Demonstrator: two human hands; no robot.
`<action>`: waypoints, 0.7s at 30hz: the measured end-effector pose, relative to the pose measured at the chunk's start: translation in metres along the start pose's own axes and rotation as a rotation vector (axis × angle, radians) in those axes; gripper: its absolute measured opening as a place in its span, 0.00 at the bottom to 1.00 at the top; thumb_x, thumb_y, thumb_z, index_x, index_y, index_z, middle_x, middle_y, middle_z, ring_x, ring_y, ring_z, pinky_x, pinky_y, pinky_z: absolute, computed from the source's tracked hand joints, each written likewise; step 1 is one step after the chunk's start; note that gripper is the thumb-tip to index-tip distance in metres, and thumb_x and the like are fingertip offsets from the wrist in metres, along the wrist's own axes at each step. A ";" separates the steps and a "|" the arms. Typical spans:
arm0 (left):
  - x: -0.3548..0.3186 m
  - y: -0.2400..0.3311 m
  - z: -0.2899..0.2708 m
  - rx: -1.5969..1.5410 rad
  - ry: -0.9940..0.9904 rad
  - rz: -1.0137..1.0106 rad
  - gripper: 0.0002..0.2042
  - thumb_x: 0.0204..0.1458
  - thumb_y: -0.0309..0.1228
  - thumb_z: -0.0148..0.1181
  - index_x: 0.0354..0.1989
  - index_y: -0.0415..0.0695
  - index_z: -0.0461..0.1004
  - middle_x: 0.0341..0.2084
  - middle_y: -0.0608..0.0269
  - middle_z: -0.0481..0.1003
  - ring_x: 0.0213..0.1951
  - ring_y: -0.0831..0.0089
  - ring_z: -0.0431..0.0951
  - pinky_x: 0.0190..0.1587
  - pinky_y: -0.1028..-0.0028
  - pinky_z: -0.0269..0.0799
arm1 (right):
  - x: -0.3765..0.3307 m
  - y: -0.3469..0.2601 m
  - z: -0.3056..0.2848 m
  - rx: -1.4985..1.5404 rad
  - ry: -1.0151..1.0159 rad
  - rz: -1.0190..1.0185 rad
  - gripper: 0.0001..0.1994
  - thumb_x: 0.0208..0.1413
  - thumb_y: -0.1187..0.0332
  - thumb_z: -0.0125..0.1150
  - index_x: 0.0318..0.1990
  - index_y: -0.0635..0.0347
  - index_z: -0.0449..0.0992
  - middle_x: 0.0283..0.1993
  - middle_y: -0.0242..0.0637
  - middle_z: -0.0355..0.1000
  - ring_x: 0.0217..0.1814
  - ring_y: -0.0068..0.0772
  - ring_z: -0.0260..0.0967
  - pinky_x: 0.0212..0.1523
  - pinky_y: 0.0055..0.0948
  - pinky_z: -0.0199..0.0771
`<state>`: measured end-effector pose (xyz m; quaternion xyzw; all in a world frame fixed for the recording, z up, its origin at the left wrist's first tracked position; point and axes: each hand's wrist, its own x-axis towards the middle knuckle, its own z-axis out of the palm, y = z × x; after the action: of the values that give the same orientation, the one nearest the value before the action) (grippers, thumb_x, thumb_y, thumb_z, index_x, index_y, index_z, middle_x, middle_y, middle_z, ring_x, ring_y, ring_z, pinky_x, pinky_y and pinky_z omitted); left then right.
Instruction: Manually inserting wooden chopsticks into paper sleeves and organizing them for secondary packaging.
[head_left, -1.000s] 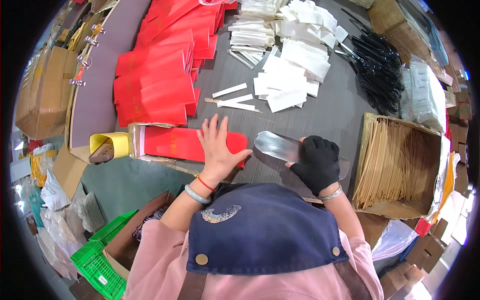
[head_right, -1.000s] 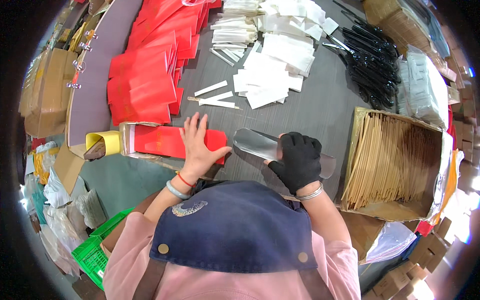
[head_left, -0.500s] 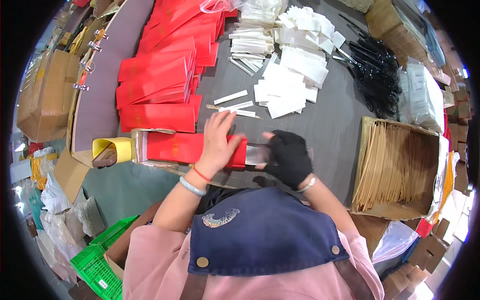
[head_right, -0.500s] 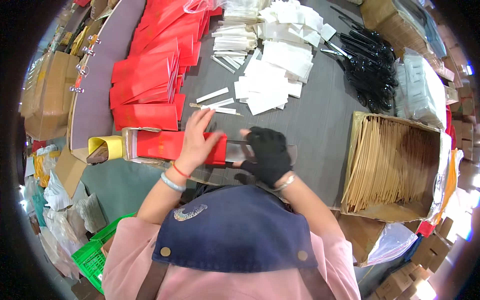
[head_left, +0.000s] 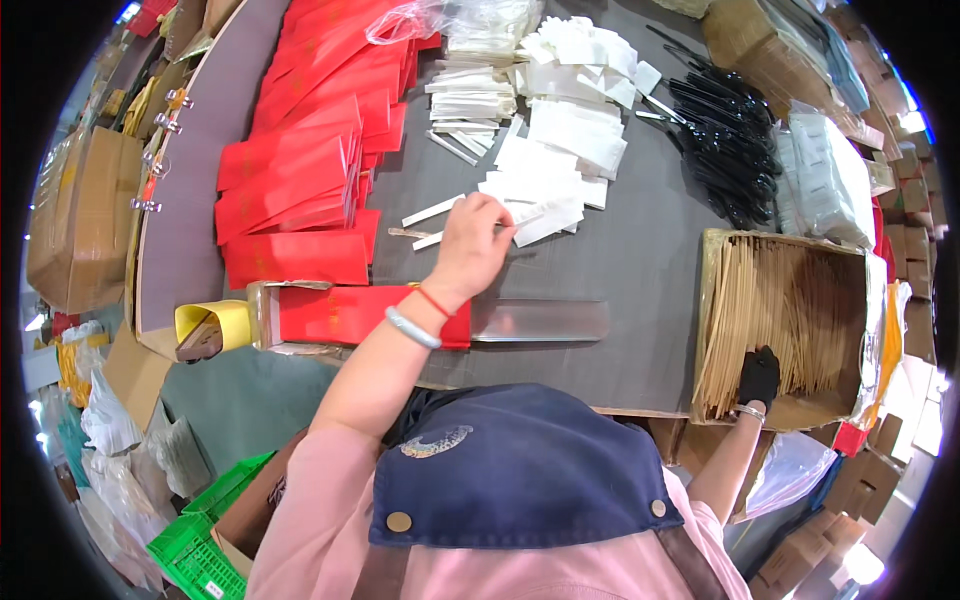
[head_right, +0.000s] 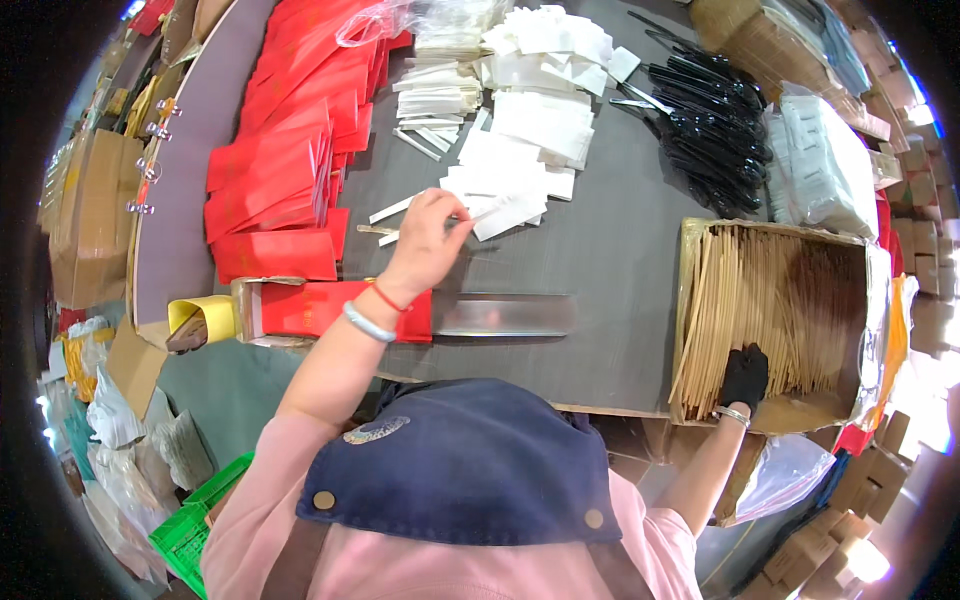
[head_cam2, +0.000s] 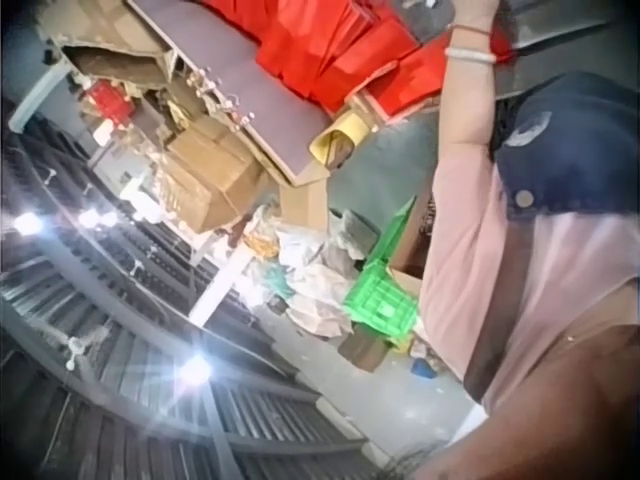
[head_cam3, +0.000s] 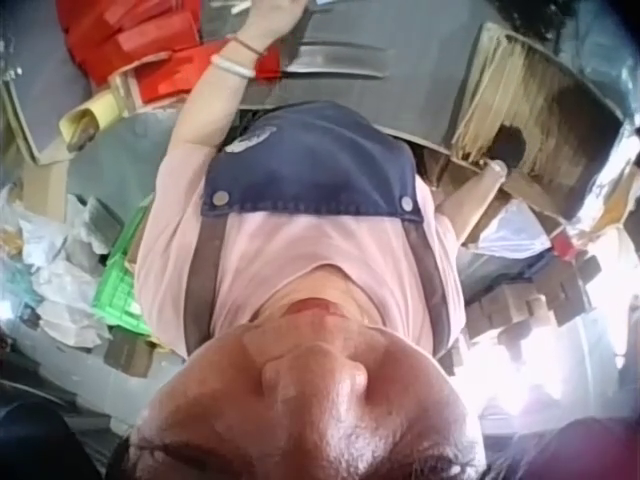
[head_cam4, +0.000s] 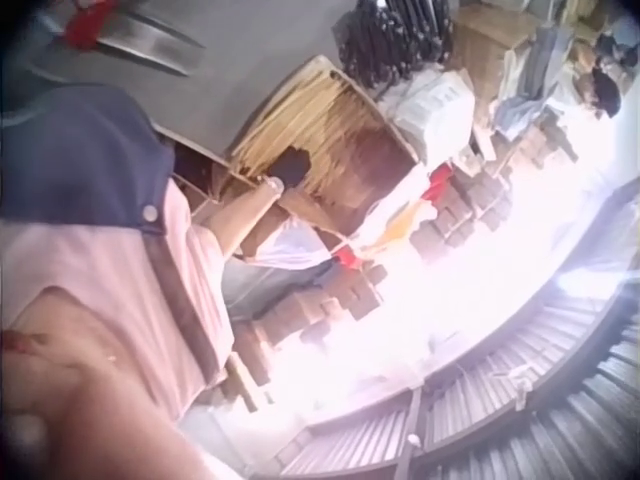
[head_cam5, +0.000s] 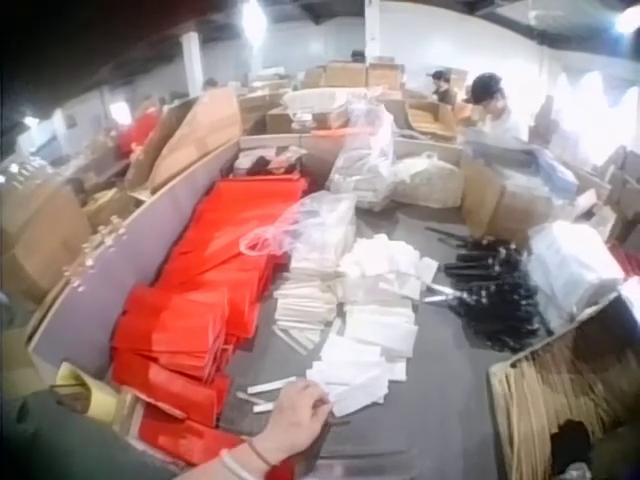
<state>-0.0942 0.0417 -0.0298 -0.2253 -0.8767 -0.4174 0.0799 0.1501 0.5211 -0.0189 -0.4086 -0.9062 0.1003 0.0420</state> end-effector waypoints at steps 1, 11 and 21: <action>0.003 0.006 0.005 -0.006 -0.005 0.008 0.07 0.43 0.28 0.67 0.29 0.46 0.74 0.33 0.61 0.71 0.40 0.58 0.70 0.42 0.60 0.66 | -0.002 -0.001 0.000 -0.002 -0.064 0.030 0.23 0.56 0.57 0.62 0.53 0.66 0.75 0.50 0.50 0.75 0.53 0.46 0.73 0.56 0.38 0.69; 0.004 0.003 0.022 0.297 -0.176 -0.124 0.11 0.43 0.30 0.65 0.35 0.45 0.73 0.31 0.58 0.72 0.38 0.55 0.73 0.41 0.58 0.69 | -0.009 -0.026 -0.001 -0.103 0.060 0.083 0.20 0.59 0.63 0.51 0.55 0.68 0.72 0.52 0.56 0.73 0.56 0.57 0.69 0.58 0.45 0.68; -0.002 0.013 0.019 0.181 -0.212 -0.112 0.07 0.46 0.26 0.65 0.30 0.40 0.72 0.25 0.56 0.74 0.30 0.57 0.74 0.34 0.64 0.70 | -0.075 -0.155 -0.030 1.210 0.235 -0.341 0.09 0.67 0.65 0.51 0.43 0.60 0.73 0.39 0.33 0.72 0.42 0.28 0.69 0.47 0.29 0.69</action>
<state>-0.0855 0.0629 -0.0330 -0.2106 -0.9254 -0.3146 -0.0166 0.0911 0.3690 0.0449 -0.1708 -0.7309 0.5406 0.3799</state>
